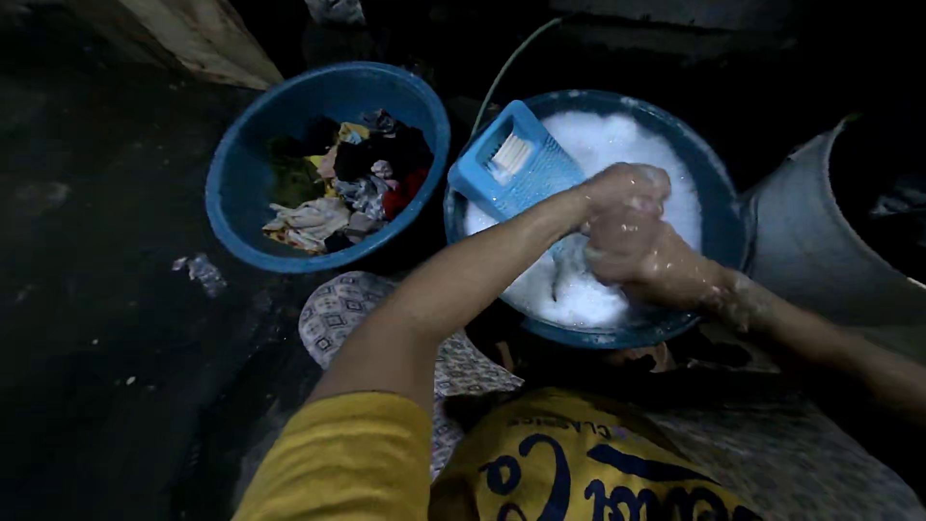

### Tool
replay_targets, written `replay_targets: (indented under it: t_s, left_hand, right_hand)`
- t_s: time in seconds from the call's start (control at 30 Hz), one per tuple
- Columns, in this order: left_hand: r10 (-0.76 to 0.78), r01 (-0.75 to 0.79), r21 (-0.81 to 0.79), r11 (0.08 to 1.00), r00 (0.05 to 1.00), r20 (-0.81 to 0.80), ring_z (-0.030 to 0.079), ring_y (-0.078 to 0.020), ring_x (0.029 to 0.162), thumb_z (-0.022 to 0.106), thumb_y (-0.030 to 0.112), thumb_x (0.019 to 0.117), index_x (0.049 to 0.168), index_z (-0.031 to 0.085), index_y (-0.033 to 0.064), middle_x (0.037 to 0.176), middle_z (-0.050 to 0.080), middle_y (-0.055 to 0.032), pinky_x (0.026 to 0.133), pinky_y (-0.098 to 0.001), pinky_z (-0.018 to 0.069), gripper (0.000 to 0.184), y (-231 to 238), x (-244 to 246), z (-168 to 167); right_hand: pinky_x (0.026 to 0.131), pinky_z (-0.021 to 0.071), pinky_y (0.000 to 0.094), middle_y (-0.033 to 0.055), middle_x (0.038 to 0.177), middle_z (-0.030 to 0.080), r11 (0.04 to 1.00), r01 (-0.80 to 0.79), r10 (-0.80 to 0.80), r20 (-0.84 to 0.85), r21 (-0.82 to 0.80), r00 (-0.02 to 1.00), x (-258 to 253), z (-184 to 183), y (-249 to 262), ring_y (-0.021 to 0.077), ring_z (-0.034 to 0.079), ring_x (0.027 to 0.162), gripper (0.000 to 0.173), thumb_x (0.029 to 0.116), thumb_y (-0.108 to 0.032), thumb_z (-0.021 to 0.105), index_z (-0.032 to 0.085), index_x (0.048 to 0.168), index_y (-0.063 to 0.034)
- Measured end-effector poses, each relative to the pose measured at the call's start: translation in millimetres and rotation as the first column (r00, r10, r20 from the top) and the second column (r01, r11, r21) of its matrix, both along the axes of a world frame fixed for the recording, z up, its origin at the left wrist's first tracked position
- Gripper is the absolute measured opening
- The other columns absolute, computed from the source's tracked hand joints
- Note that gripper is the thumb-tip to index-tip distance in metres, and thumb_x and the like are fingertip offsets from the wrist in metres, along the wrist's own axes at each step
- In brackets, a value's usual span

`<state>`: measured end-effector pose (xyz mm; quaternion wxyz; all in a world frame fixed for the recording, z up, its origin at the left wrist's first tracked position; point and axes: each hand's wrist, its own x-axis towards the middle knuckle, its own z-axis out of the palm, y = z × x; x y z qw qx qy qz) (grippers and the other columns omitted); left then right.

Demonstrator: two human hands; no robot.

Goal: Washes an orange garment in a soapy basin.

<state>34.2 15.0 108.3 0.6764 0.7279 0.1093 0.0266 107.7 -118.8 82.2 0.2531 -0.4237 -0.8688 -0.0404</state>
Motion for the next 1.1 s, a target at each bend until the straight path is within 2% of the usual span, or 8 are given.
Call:
replay_targets:
  t_s: [0.17, 0.3, 0.5, 0.6, 0.7, 0.9, 1.03, 1.1]
  left_hand:
    - [-0.217, 0.275, 0.512, 0.814, 0.961, -0.172, 0.066, -0.0259, 0.095, 0.057, 0.009, 0.1027, 0.112, 0.069, -0.0080, 0.103, 0.070, -0.0208, 0.089, -0.0431, 0.0530, 0.023, -26, 6, -24]
    - [-0.248, 0.378, 0.668, 0.641, 0.926, -0.286, 0.066, -0.0377, 0.106, 0.056, 0.011, 0.1022, 0.107, 0.069, -0.0072, 0.107, 0.069, -0.0232, 0.090, -0.0553, 0.0510, 0.023, -39, -7, -44]
    - [0.181, 0.181, 0.881, 0.438, 0.942, -0.283, 0.063, -0.0372, 0.118, 0.064, 0.008, 0.0980, 0.132, 0.063, -0.0027, 0.123, 0.067, -0.0217, 0.100, -0.0530, 0.0490, 0.035, 24, -66, 4]
    - [0.457, 0.056, 0.987, 0.152, 0.881, -0.120, 0.061, -0.0419, 0.120, 0.067, 0.017, 0.0952, 0.139, 0.056, 0.0096, 0.126, 0.065, -0.0211, 0.097, -0.0615, 0.0483, 0.046, 120, -115, 49]
    - [0.605, -0.067, 0.998, 0.018, 0.795, 0.043, 0.027, -0.0486, 0.148, 0.079, 0.042, 0.0859, 0.154, 0.043, 0.0200, 0.156, 0.040, -0.0227, 0.108, -0.0788, 0.0235, 0.080, 201, -175, 81]
    - [0.729, -0.375, 0.885, 0.274, 0.682, 0.063, 0.032, -0.0482, 0.147, 0.076, 0.037, 0.0915, 0.159, 0.035, 0.0200, 0.159, 0.037, -0.0233, 0.108, -0.0773, 0.0302, 0.081, 174, -163, 23]
    - [0.792, -0.526, 0.745, 0.411, 0.610, -0.006, 0.044, -0.0485, 0.137, 0.070, 0.025, 0.0956, 0.152, 0.045, 0.0122, 0.150, 0.044, -0.0277, 0.103, -0.0662, 0.0448, 0.063, 144, -125, -62]
    - [0.645, -0.347, 0.842, 0.413, 0.764, -0.001, 0.046, -0.0409, 0.138, 0.066, 0.013, 0.0944, 0.143, 0.056, 0.0108, 0.145, 0.052, -0.0219, 0.108, -0.0603, 0.0436, 0.050, 122, -108, -99]
  right_hand:
    - [0.074, 0.0587, 0.0585, 0.0235, 0.093, 0.071, 0.949, 0.175, -0.092, 0.297, -0.264, 0.950, -30, -35, -9, 0.0435, 0.071, 0.090, 0.009, 0.0904, 0.005, 0.061, 0.070, 0.090, 0.0057]
    - [0.074, 0.0595, 0.0587, 0.0266, 0.101, 0.071, 0.789, 0.410, -0.159, 0.492, -0.458, 0.856, -65, -61, -9, 0.0439, 0.072, 0.093, 0.018, 0.0945, 0.007, 0.056, 0.071, 0.104, 0.0074]
    - [0.100, 0.0424, 0.0741, 0.0205, 0.120, 0.071, 0.967, 0.109, -0.051, 0.246, -0.231, 0.968, -36, -109, 7, 0.0465, 0.063, 0.121, 0.023, 0.0796, 0.004, 0.074, 0.077, 0.100, -0.0068]
    - [0.094, 0.0469, 0.0692, 0.0251, 0.118, 0.068, 0.929, 0.163, -0.086, 0.235, -0.332, 0.968, -20, -119, 11, 0.0485, 0.062, 0.117, 0.023, 0.0766, -0.003, 0.077, 0.077, 0.100, -0.0059]
    - [0.096, 0.0501, 0.0621, 0.0270, 0.123, 0.064, 0.777, 0.191, -0.115, 0.163, -0.600, 0.980, -33, -125, 29, 0.0471, 0.060, 0.119, 0.029, 0.0853, -0.002, 0.069, 0.074, 0.114, -0.0023]
    - [0.118, 0.0292, 0.0653, 0.0290, 0.158, 0.038, 0.387, 0.320, -0.190, 0.265, -0.865, 0.945, -96, -180, 94, 0.0487, 0.035, 0.147, 0.063, 0.1003, -0.020, 0.061, 0.038, 0.157, -0.0039]
    - [0.111, 0.0386, 0.0664, 0.0294, 0.145, 0.053, 0.173, 0.405, -0.293, 0.345, -0.898, 0.891, -74, -215, 90, 0.0475, 0.050, 0.136, 0.056, 0.1026, -0.031, 0.062, 0.050, 0.146, 0.0024]
    - [0.114, 0.0357, 0.0642, 0.0296, 0.141, 0.058, 0.081, 0.412, -0.318, 0.368, -0.908, 0.874, -63, -215, 81, 0.0467, 0.051, 0.135, 0.052, 0.1062, -0.036, 0.055, 0.059, 0.138, 0.0045]
